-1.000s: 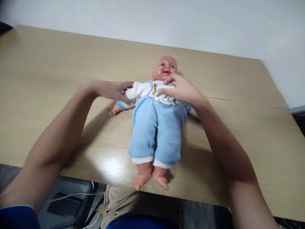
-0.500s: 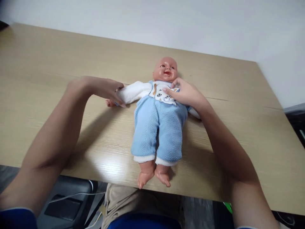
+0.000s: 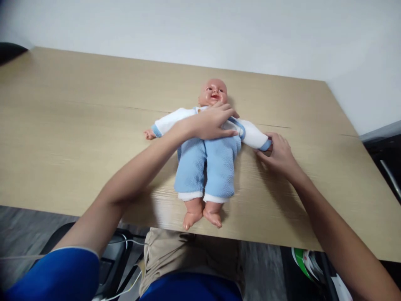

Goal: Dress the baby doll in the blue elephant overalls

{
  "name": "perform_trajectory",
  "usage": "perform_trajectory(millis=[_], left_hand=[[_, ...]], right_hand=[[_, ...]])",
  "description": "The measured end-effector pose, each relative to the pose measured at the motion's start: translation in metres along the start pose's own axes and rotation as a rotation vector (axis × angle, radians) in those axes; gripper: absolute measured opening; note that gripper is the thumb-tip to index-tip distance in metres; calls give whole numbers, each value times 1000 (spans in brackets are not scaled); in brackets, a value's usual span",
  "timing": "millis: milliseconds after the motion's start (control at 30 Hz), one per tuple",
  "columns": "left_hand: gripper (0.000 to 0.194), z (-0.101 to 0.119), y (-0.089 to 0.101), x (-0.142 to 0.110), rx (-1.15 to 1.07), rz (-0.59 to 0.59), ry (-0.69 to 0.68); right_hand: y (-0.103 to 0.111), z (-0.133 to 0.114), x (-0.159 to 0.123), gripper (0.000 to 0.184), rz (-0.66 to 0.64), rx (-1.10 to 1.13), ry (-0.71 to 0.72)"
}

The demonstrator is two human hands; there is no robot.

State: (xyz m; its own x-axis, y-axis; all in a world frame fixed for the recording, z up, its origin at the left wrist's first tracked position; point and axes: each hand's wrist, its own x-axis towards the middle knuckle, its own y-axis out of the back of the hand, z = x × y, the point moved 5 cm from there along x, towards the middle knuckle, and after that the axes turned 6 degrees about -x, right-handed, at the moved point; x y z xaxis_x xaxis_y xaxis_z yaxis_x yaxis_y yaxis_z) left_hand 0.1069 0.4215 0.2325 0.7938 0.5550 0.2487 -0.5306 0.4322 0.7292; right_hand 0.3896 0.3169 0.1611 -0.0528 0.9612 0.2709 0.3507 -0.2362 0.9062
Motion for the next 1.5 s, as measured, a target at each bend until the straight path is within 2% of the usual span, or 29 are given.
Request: perform_trajectory(millis=[67,133,233,300,400,533,667,800,900,1000,1067,1200,1367,1500], left_hand=[[42,-7,-22,18,128,-48,18],[38,-11,-32,25,179,-41,20],[29,-10,-30,22,117,39,-45],[24,-7,-25,17,37,84,-122],[23,-2,-19,8,-27,142,-250],[38,6,-18,-2,13,205,-398],[56,9,-20,-14,116,258,-442],[59,9,-22,-23,183,264,-419],[46,10,-21,-23,139,275,-389],[29,8,-15,-15,-9,314,-301],[23,2,-10,-8,-165,324,-211],[21,-16,-9,5,-413,237,-61],[27,-30,-2,2,-294,325,45],[38,-31,2,-2,-134,216,5]], right_hand=[[0,6,-3,67,25,158,-48],[4,7,-2,67,105,273,-98],[9,3,7,76,249,434,-93],[6,-2,19,81,299,615,-66],[-1,-10,44,78,352,841,-23],[-9,-31,72,69,341,882,58],[-22,-52,79,60,224,858,185],[-33,-60,71,56,133,633,325],[-32,-62,64,47,157,489,417],[-29,-67,57,41,163,439,473],[-29,-71,53,43,170,441,462],[-32,-76,47,43,223,506,370],[-40,-83,44,49,227,636,252],[-45,-88,43,59,146,764,154]])
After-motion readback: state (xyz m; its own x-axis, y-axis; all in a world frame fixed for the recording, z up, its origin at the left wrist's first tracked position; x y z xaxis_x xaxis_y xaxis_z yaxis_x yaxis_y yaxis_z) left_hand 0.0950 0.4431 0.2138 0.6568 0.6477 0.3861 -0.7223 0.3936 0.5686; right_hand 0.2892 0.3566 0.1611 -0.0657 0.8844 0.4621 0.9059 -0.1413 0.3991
